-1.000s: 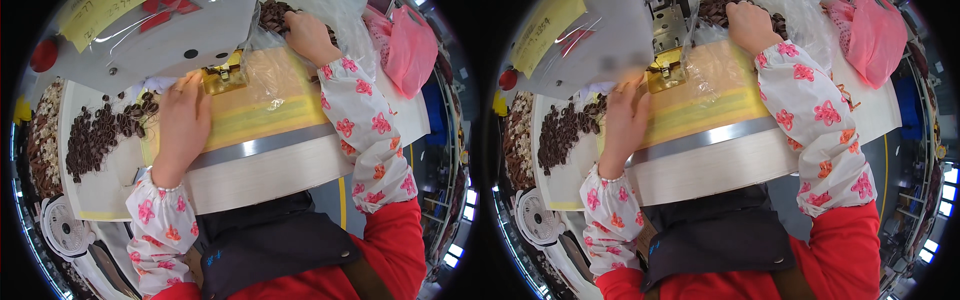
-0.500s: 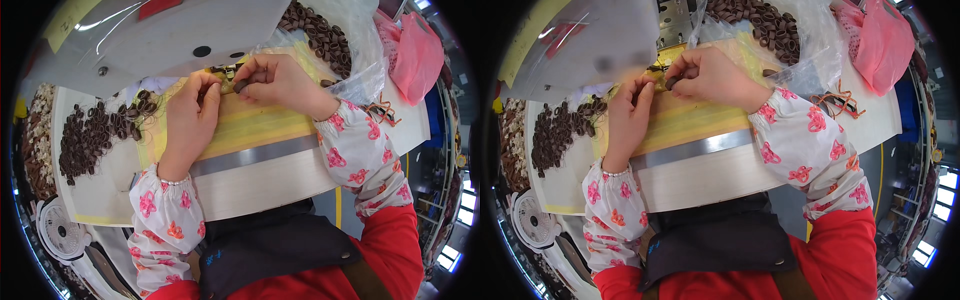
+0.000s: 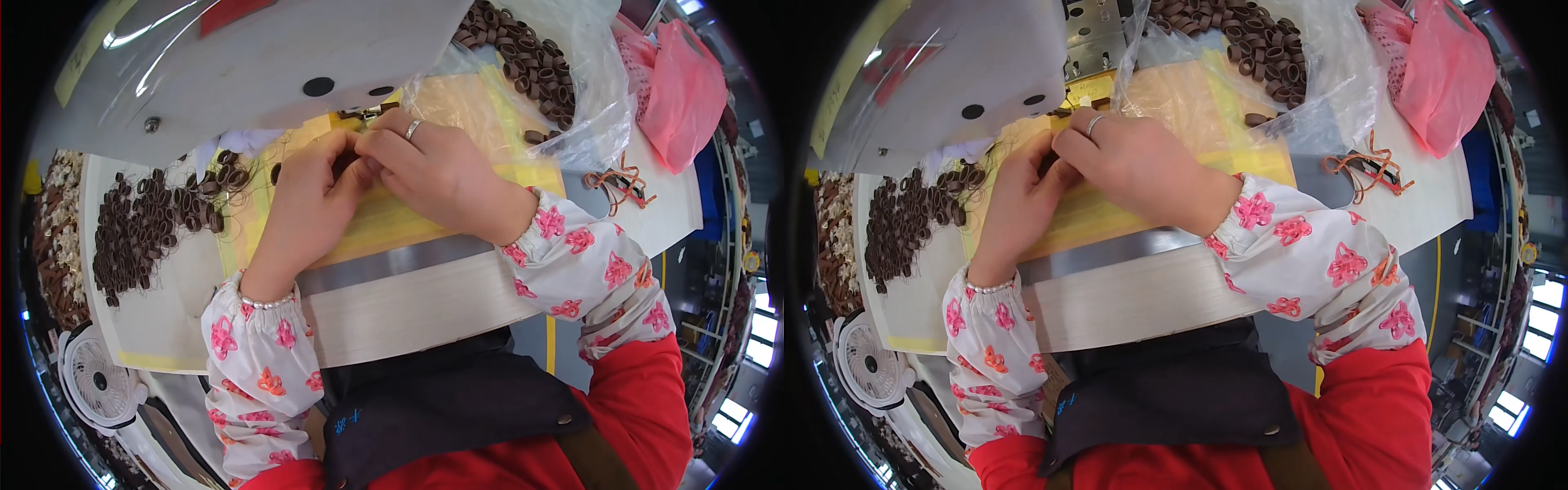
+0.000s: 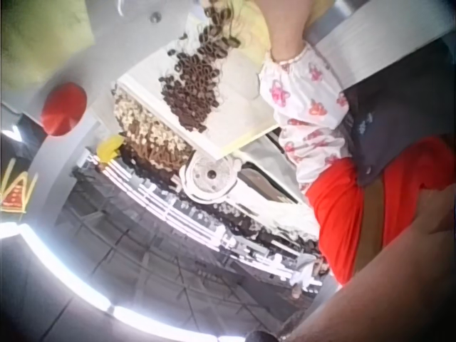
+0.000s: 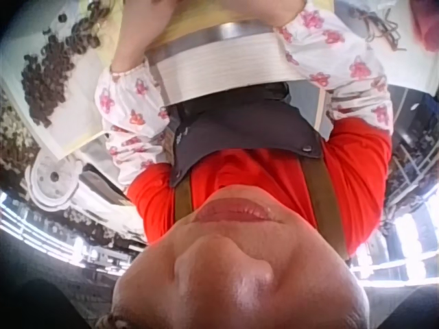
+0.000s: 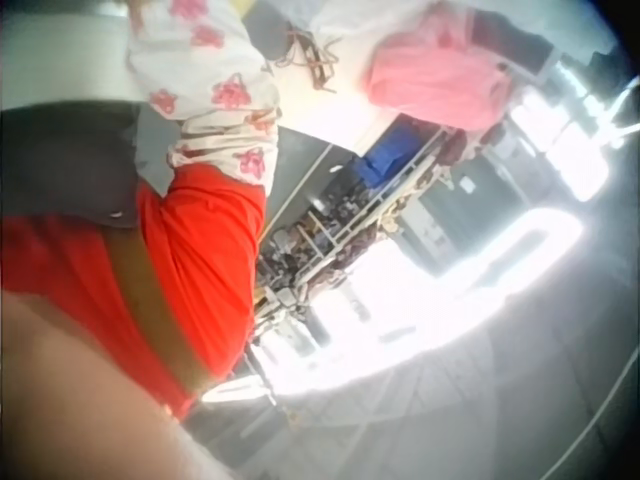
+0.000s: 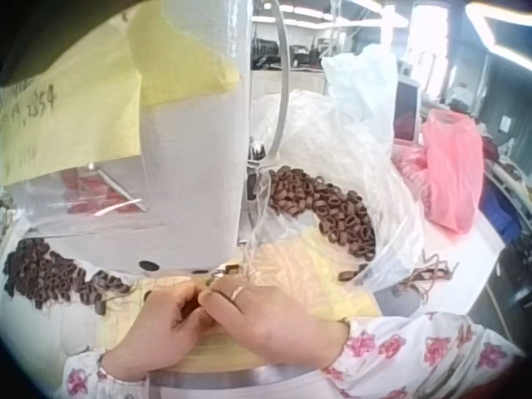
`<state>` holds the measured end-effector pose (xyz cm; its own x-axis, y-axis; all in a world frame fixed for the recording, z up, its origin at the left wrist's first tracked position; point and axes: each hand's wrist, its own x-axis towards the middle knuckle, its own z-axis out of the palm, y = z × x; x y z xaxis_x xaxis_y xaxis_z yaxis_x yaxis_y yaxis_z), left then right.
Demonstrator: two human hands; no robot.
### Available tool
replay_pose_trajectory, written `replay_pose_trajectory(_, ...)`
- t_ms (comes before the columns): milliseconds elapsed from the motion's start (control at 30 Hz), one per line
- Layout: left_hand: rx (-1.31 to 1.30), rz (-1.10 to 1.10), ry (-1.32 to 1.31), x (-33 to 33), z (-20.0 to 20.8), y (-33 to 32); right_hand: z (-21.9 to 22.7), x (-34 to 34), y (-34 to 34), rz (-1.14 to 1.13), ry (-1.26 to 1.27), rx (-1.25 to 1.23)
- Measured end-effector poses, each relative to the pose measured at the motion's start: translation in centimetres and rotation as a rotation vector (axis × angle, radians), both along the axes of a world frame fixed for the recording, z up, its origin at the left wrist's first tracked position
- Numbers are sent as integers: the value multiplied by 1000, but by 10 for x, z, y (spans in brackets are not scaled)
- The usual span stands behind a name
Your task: Assembling small leather loops with metal ring hardware.
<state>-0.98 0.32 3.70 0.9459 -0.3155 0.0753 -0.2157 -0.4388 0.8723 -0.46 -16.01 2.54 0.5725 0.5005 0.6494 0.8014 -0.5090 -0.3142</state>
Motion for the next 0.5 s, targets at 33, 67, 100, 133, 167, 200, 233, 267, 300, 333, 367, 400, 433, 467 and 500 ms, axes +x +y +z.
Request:
replay_pose_trajectory(33, 11, 7, 1, 0, 0, 0, 1, -1, 0, 9, -18, -24)
replay_pose_trajectory(67, 23, 14, 2, 1, 0, 1, 2, -1, 0, 18, -35, -48)
replay_pose_trajectory(100, 14, 8, 27, 3, -1, 2, 2, 0, -2, 21, -30, -58)
replay_pose_trajectory(133, 10, 7, 53, 5, 0, 3, 2, 0, -3, 29, -24, -62)
replay_pose_trajectory(167, 6, 7, 80, 6, 0, 4, 2, 1, -4, 37, -19, -65)
replay_pose_trajectory(200, 29, 3, 72, 6, 1, 5, 0, 2, -3, 50, 27, -1)
replay_pose_trajectory(233, 47, -7, 62, 7, 2, 4, -1, 3, -3, 56, 70, 57)
replay_pose_trajectory(267, 64, -16, 52, 8, 2, 4, -1, 4, -4, 63, 114, 116)
replay_pose_trajectory(300, 70, -1, 29, 8, 3, 4, -1, 6, -4, 60, 190, 148)
replay_pose_trajectory(333, 74, 15, 8, 8, 1, 3, -1, 7, -5, 57, 268, 179)
replay_pose_trajectory(367, 78, 30, -13, 8, -1, 2, -2, 8, -6, 54, 347, 210)
replay_pose_trajectory(400, 33, 58, -26, 8, -3, 0, -2, 9, -6, 19, 393, 238)
replay_pose_trajectory(433, -9, 88, -39, 8, -4, -2, -2, 10, -6, -11, 440, 268)
replay_pose_trajectory(467, -52, 119, -53, 8, -5, -2, -2, 11, -6, -42, 487, 297)
replay_pose_trajectory(500, -31, 139, -73, 8, -7, -2, -1, 13, -7, -59, 489, 267)
